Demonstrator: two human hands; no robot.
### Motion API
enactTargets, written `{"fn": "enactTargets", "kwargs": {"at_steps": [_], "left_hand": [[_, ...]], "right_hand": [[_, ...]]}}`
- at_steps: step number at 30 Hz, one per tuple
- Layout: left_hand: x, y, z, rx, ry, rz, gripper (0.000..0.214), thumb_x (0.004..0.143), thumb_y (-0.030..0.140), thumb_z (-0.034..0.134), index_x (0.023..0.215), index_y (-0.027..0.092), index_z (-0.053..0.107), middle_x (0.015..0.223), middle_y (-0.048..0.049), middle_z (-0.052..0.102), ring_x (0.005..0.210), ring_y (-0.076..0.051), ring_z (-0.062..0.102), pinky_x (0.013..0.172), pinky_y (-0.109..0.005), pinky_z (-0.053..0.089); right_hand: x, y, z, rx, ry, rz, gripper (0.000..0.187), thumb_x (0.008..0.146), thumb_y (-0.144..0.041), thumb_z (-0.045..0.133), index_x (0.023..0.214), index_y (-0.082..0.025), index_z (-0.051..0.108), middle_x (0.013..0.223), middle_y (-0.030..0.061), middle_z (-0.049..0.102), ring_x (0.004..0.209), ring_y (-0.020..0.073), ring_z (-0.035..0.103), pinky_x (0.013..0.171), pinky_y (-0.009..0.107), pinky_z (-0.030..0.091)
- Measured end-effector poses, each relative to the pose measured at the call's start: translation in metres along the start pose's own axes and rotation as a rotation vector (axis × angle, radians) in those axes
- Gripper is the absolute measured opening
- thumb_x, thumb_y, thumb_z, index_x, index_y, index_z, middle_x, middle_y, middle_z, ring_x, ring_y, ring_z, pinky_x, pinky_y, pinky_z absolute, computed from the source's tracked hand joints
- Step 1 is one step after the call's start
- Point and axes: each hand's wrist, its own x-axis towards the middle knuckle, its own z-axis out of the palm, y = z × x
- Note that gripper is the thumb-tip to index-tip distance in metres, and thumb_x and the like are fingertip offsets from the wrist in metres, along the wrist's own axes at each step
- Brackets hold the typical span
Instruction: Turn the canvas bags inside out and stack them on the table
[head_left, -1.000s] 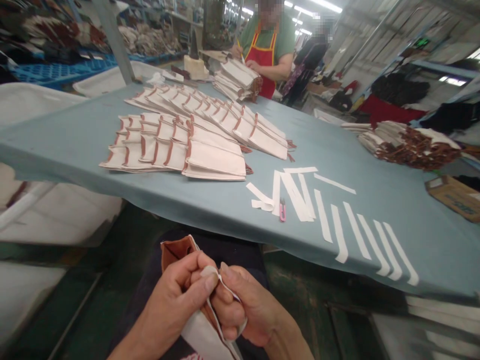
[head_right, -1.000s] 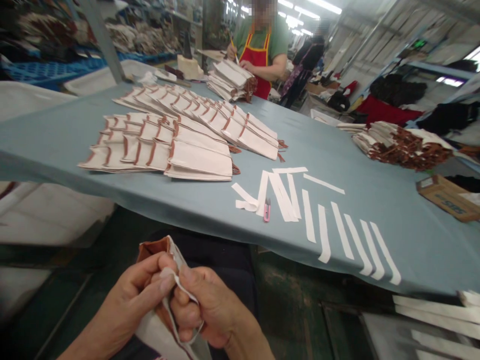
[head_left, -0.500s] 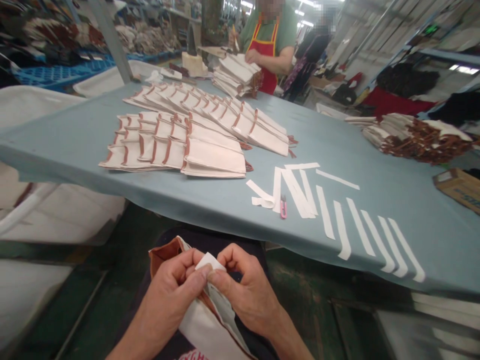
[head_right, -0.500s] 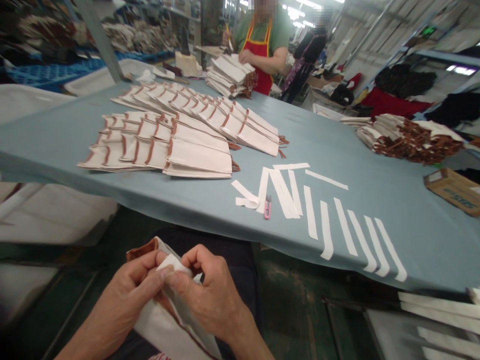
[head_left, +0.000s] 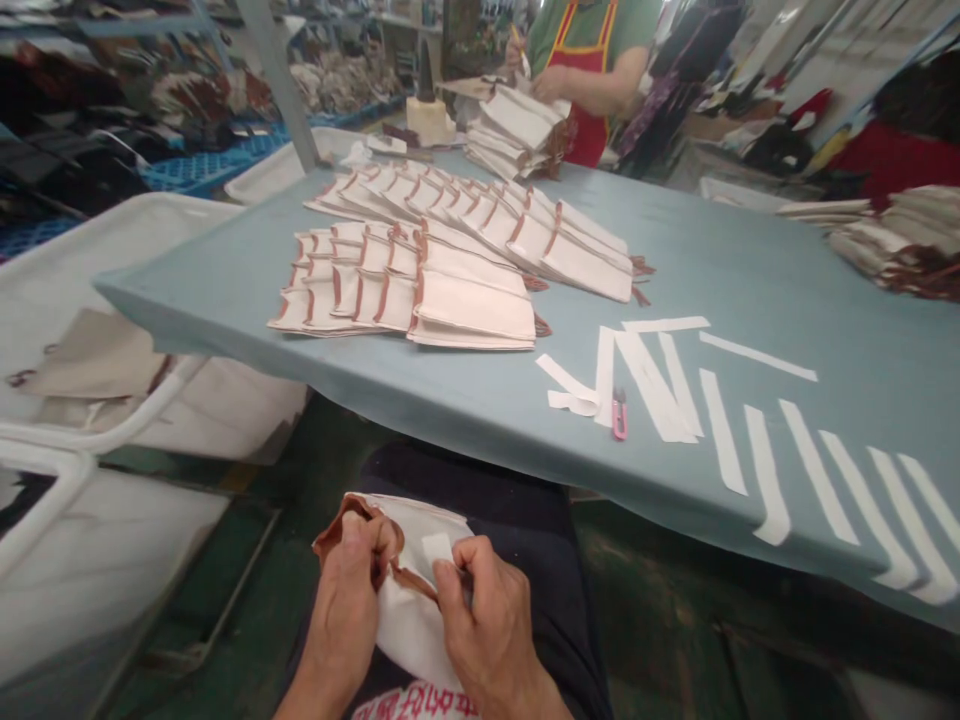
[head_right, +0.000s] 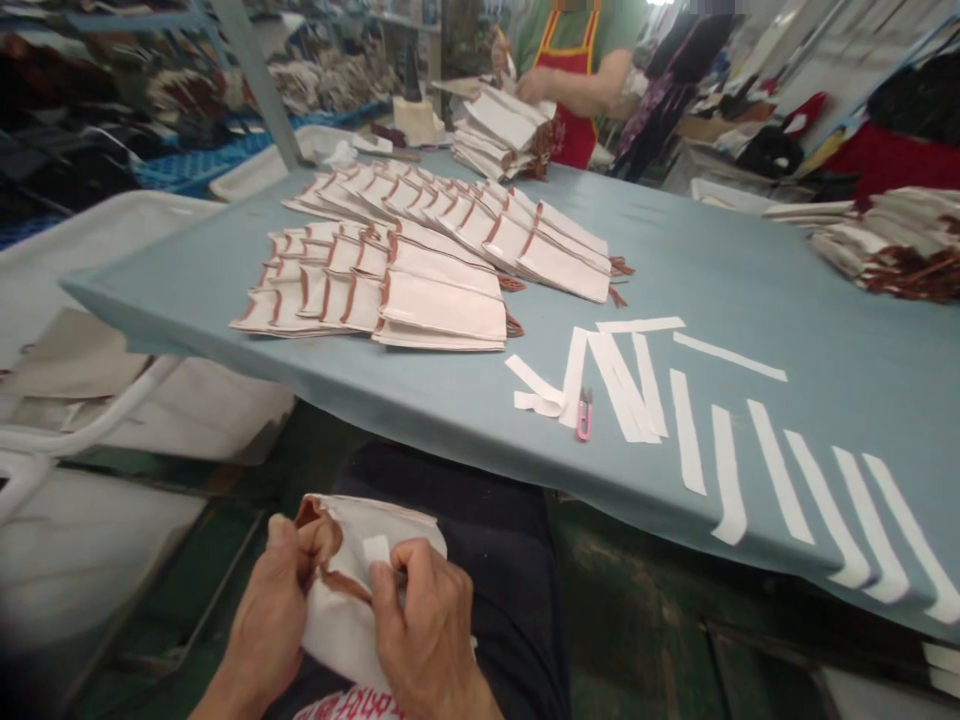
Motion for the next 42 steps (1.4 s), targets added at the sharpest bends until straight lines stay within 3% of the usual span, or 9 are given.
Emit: {"fn": "enactTargets", "kwargs": {"at_steps": [3,7,10,13,19,25,33,36,42], "left_hand": [[0.001,-0.002,0.000,-0.002,-0.028,0.008,0.080,0.098,0.097,0.027,0.062,0.027,0.042,0.057,0.0037,0.040,0.052,-0.017,0.035,0.046,-0.030,0.034],[0.002,0.003,-0.004,0.024,-0.097,0.034,0.076,0.102,0.091,0.031,0.065,0.026,0.044,0.060,0.0030,0.042,0.055,-0.017,0.038,0.049,-0.029,0.035],[0.001,0.012,-0.012,0.066,-0.186,0.053,0.069,0.099,0.086,0.051,0.067,0.025,0.047,0.065,0.0020,0.048,0.061,-0.018,0.044,0.053,-0.028,0.039],[-0.004,0.020,-0.019,0.112,-0.261,0.062,0.055,0.097,0.069,0.068,0.071,0.023,0.051,0.070,0.0023,0.052,0.064,-0.017,0.047,0.057,-0.026,0.040],[-0.009,0.026,-0.029,0.223,-0.291,0.111,0.034,0.090,0.044,0.072,0.070,0.023,0.056,0.067,0.0042,0.049,0.060,-0.015,0.043,0.057,-0.025,0.035],[-0.009,0.025,-0.035,0.273,-0.297,0.113,0.037,0.095,0.046,0.064,0.069,0.023,0.053,0.067,0.0027,0.050,0.063,-0.017,0.045,0.059,-0.026,0.036],[-0.009,0.014,-0.043,0.229,-0.316,0.027,0.046,0.100,0.056,0.067,0.071,0.022,0.054,0.071,0.0023,0.056,0.065,-0.017,0.049,0.059,-0.025,0.040],[-0.010,0.018,-0.044,0.214,-0.341,0.015,0.049,0.102,0.059,0.066,0.071,0.021,0.061,0.071,0.0007,0.059,0.066,-0.018,0.053,0.060,-0.026,0.042],[-0.012,0.035,-0.029,0.279,-0.340,0.168,0.054,0.112,0.056,0.053,0.074,0.020,0.068,0.072,-0.0021,0.063,0.067,-0.020,0.057,0.062,-0.028,0.044]], "right_hand": [[0.000,0.001,0.001,-0.063,0.048,-0.093,0.047,0.122,-0.044,0.039,0.084,-0.024,0.056,0.057,-0.0041,0.066,0.042,0.0143,0.064,0.052,0.028,0.040],[0.002,0.001,0.002,-0.068,0.078,-0.113,0.048,0.122,-0.045,0.038,0.083,-0.024,0.055,0.056,-0.0022,0.067,0.042,0.0159,0.066,0.051,0.029,0.040],[0.002,0.001,0.003,-0.051,0.079,-0.125,0.044,0.121,-0.042,0.040,0.084,-0.025,0.055,0.054,-0.0022,0.067,0.040,0.0156,0.063,0.050,0.027,0.040],[0.003,0.002,0.003,-0.032,0.058,-0.128,0.039,0.121,-0.038,0.041,0.087,-0.025,0.056,0.054,-0.0023,0.067,0.038,0.0153,0.061,0.048,0.027,0.040],[0.004,0.003,-0.001,-0.031,0.039,-0.124,0.041,0.122,-0.042,0.039,0.089,-0.024,0.056,0.054,-0.0021,0.067,0.038,0.0153,0.061,0.048,0.028,0.040],[0.002,0.000,-0.005,-0.034,0.036,-0.146,0.043,0.122,-0.045,0.039,0.089,-0.024,0.057,0.054,-0.0017,0.067,0.040,0.0158,0.062,0.050,0.028,0.042],[0.004,-0.001,-0.011,-0.040,0.046,-0.179,0.043,0.121,-0.041,0.041,0.087,-0.023,0.061,0.056,0.0000,0.069,0.042,0.0160,0.062,0.049,0.028,0.041],[0.006,-0.001,-0.013,-0.030,0.027,-0.185,0.045,0.121,-0.044,0.041,0.087,-0.023,0.061,0.056,0.0000,0.069,0.043,0.0160,0.063,0.050,0.028,0.041],[0.010,0.002,-0.021,0.007,0.002,-0.143,0.040,0.120,-0.042,0.045,0.089,-0.023,0.062,0.056,-0.0014,0.069,0.042,0.0148,0.061,0.051,0.028,0.040]]}}
